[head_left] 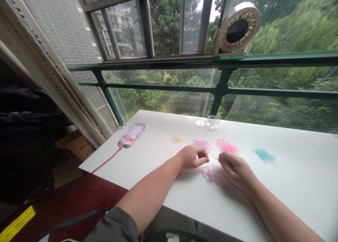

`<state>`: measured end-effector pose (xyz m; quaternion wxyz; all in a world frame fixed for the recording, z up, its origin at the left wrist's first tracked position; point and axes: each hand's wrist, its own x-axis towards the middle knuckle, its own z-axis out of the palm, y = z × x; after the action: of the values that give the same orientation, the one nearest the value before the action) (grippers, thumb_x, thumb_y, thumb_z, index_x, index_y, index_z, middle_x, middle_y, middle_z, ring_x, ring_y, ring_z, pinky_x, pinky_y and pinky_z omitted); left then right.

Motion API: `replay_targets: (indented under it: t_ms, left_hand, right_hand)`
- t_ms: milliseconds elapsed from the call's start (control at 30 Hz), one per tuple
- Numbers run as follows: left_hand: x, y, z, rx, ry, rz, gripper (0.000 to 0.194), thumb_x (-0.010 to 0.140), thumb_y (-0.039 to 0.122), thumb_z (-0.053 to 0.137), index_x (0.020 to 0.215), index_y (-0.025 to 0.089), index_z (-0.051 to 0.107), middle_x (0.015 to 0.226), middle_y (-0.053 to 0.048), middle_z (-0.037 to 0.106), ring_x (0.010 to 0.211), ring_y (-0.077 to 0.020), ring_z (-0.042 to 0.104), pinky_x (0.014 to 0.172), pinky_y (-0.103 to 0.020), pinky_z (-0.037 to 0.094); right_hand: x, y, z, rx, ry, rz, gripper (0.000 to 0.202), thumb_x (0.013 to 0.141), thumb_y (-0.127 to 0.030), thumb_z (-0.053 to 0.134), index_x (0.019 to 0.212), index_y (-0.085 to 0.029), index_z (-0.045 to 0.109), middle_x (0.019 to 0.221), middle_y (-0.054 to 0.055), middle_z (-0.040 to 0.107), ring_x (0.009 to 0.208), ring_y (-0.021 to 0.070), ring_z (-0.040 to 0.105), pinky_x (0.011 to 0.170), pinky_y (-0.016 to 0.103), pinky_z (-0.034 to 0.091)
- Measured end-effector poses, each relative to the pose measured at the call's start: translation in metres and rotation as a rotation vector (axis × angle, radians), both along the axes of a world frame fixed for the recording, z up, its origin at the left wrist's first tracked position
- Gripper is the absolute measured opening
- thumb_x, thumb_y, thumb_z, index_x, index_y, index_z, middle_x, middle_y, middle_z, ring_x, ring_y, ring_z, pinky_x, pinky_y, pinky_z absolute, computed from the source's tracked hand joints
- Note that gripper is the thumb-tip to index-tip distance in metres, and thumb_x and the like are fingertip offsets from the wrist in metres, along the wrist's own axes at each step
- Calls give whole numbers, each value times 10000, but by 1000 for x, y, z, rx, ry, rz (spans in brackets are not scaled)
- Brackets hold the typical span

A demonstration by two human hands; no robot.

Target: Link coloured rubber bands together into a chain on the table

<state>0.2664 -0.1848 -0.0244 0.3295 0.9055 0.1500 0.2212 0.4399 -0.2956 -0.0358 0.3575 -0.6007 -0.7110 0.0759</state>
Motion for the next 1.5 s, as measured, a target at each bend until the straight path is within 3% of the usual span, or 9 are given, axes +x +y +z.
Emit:
replay_targets:
  t_ms: [233,567,767,967,1233,1500]
  left_hand:
    - [3,-4,-3,-68,-19,-10,241,711,300,613,889,137,620,815,-43,659,666,-99,578,634,-204,446]
    - [3,-5,-1,-32,-32,-65,100,737,205,563,779,138,626,705,-4,640,619,-67,532,618,-167,412]
    - [0,0,-1,-72,-66,-19,99,731,196,564,774,130,622,711,-15,635,637,-74,533,595,-165,412]
    - [2,-5,-2,-66,-44,-24,107,729,208,565,779,138,628,712,-11,636,628,-74,529,613,-174,420]
    - [3,-6,-3,-71,-53,-12,102,730,204,558,772,139,625,711,-7,635,622,-73,528,602,-175,414]
    - [2,-5,1,-74,-24,-12,93,714,186,558,758,142,627,675,0,626,602,-71,523,596,-180,410]
  right_hand:
    - [-4,1,0,-4,4,41,127,814,-206,407,718,-175,484,590,-1,485,533,108,420,521,224,347]
    - [-9,0,1,-39,-38,83,123,816,-191,407,741,-172,502,603,-5,487,541,103,420,521,220,333]
    - [5,-1,-1,-8,40,-35,111,807,-213,427,723,-175,489,598,-3,489,550,110,431,537,233,362]
    - [-7,1,-3,-43,19,25,126,789,-263,476,862,-169,516,563,-28,451,485,90,374,466,213,318]
    - [-14,0,2,-68,6,57,98,784,-257,485,792,-168,523,561,-28,464,483,85,375,469,208,309]
    - [-5,3,2,11,4,34,120,790,-200,432,768,-169,546,608,8,538,522,99,433,518,217,353]
